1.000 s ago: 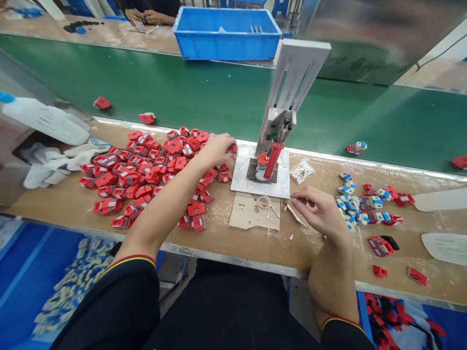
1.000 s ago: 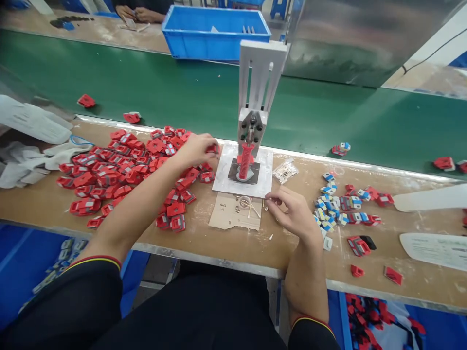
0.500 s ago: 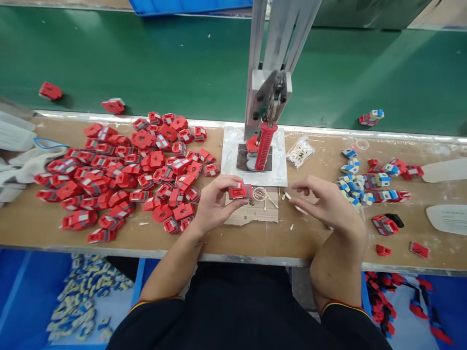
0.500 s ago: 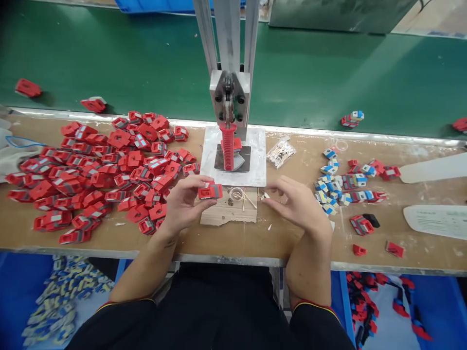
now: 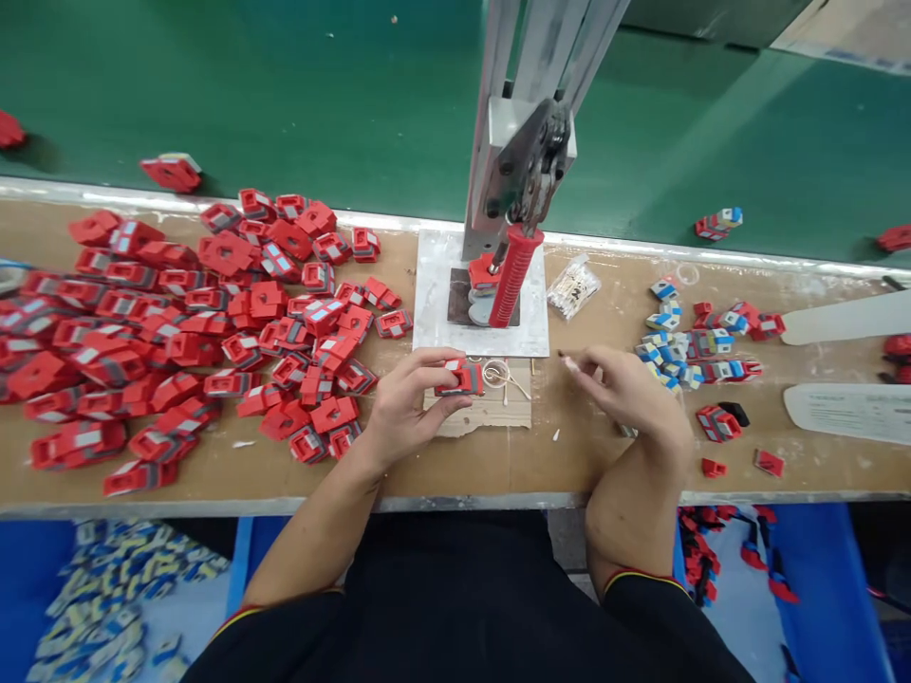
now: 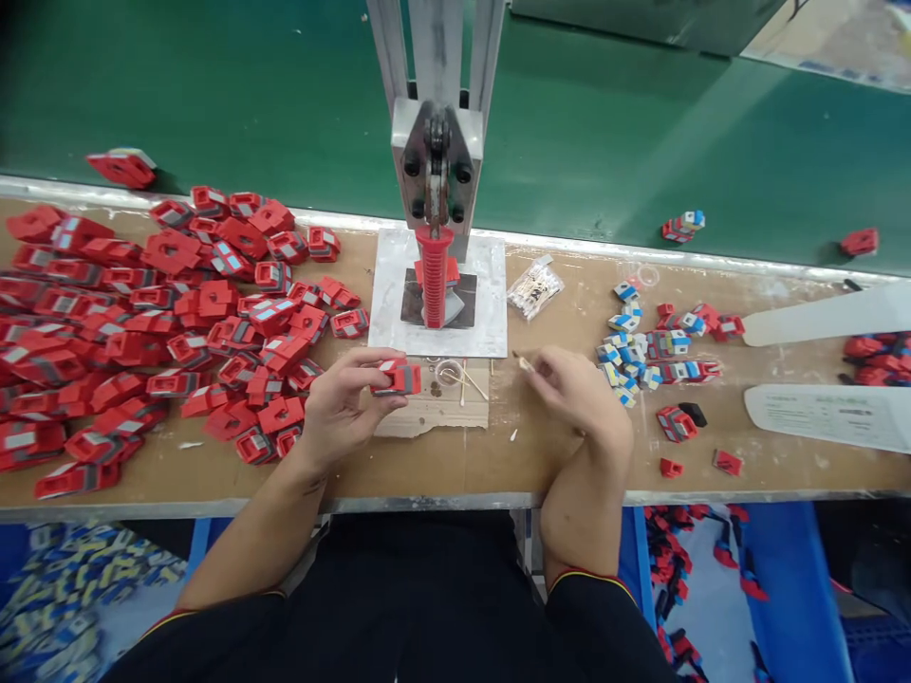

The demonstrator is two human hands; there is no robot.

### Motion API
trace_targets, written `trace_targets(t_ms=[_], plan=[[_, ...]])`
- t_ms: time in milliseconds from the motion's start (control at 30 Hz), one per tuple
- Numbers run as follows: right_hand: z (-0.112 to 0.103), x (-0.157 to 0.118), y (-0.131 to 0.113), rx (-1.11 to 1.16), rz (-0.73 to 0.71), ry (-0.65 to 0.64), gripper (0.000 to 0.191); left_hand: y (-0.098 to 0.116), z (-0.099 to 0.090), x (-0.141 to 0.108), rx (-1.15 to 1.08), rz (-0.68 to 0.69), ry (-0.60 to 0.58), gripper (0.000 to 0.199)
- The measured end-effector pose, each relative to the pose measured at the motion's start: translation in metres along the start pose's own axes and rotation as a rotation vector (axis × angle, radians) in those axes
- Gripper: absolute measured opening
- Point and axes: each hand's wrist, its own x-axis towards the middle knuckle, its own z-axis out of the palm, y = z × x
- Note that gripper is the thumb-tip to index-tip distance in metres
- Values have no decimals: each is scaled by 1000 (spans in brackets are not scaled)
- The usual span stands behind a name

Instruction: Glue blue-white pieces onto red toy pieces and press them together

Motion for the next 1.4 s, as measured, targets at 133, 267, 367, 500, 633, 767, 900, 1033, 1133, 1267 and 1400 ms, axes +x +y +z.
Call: trace_targets(t_ms=[133, 267, 367, 500, 633, 767, 900, 1033, 1133, 1267, 1400], plan=[[0, -16, -8, 478, -241, 179, 24, 2, 10, -5, -172, -99, 62, 49], [19, -19, -39, 659, -484, 326, 19, 7, 15, -3, -199, -151, 47, 39], [28, -14, -59, 540, -617, 362, 28, 8, 15, -1, -212, -140, 32, 35], [29, -9, -70, 471, -685, 388, 27, 8, 14, -1, -260, -121, 34, 38], [29, -9, -72, 426, -700, 364, 21, 8, 14, -2, -300, -132, 45, 40], [33, -10, -74, 476, -664, 296, 18, 10, 14, -3, -343, -198, 29, 38], [41, -15, -72, 591, -548, 159, 14, 10, 13, -4, -349, -211, 38, 39], [41, -17, -70, 553, -546, 187, 19, 8, 13, -4, -348, -200, 58, 40], [37, -18, -69, 517, -618, 159, 18, 7, 13, -5, -353, -198, 62, 40], [34, -19, -67, 573, -637, 32, 20, 8, 12, -4, -375, -218, 56, 39], [38, -18, -65, 608, -692, -1, 22, 9, 12, -3, -395, -233, 68, 39]])
